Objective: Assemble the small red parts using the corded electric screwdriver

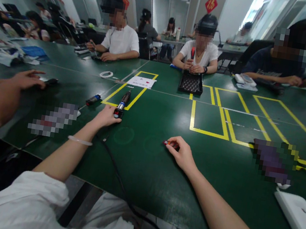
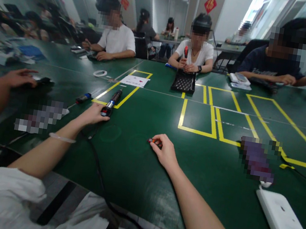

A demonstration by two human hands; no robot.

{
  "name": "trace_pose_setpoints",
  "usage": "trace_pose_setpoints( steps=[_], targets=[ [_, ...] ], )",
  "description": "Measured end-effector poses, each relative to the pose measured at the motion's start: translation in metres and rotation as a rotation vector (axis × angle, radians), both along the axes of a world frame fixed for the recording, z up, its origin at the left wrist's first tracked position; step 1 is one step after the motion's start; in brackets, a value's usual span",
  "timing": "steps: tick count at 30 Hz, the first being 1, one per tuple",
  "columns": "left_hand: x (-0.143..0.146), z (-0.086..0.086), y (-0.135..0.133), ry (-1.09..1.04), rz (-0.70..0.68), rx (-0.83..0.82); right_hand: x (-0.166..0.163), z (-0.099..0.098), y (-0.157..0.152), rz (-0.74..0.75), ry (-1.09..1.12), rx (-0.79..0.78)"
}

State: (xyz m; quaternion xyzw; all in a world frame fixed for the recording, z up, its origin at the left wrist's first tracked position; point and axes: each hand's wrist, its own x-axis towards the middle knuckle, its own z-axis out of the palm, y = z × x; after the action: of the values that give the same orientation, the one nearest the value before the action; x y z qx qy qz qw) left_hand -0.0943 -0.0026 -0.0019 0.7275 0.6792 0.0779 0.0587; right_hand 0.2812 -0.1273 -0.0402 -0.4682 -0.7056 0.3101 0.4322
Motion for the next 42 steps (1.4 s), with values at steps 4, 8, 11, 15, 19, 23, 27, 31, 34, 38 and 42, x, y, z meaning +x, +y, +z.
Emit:
trace_pose_setpoints(
  steps=[4,8,11,15,19,23,27,31,34,38,42],
  targets=[
    [0.034,-0.004,-0.016,0.013,0.011,0.005,0.0,-0.001,0.001,0.007,-0.004,-0.003],
    [0.079,0.001,-0.041,0.042,-0.061,0.001,0.0,-0.003,0.002,0.009,-0.003,-0.009],
    [0.114,0.004,-0.061,0.034,-0.158,0.014,0.0,-0.003,0.002,0.007,-0.005,-0.008],
    [0.153,0.004,-0.084,-0.001,-0.271,0.033,0.0,-0.002,0.002,0.0,0.005,0.004],
    [0.18,0.003,-0.101,-0.025,-0.35,0.037,0.001,-0.004,0.002,-0.017,-0.023,0.021],
    [0.194,0.003,-0.112,-0.019,-0.407,0.062,0.002,-0.006,0.003,-0.025,-0.14,0.055],
    [0.197,0.004,-0.116,0.0,-0.428,0.07,0.001,-0.005,0.002,-0.031,-0.212,0.073],
    [0.196,0.005,-0.117,-0.002,-0.433,0.087,-0.001,-0.003,0.0,-0.015,-0.195,0.049],
    [0.198,0.005,-0.118,0.0,-0.429,0.096,-0.002,-0.001,-0.003,-0.033,-0.186,0.049],
    [0.203,0.006,-0.117,0.048,-0.401,0.106,-0.001,0.002,-0.006,-0.069,-0.182,0.044],
    [0.204,0.005,-0.114,0.109,-0.366,0.136,-0.002,0.005,-0.008,-0.068,-0.159,0.033]
  ],
)
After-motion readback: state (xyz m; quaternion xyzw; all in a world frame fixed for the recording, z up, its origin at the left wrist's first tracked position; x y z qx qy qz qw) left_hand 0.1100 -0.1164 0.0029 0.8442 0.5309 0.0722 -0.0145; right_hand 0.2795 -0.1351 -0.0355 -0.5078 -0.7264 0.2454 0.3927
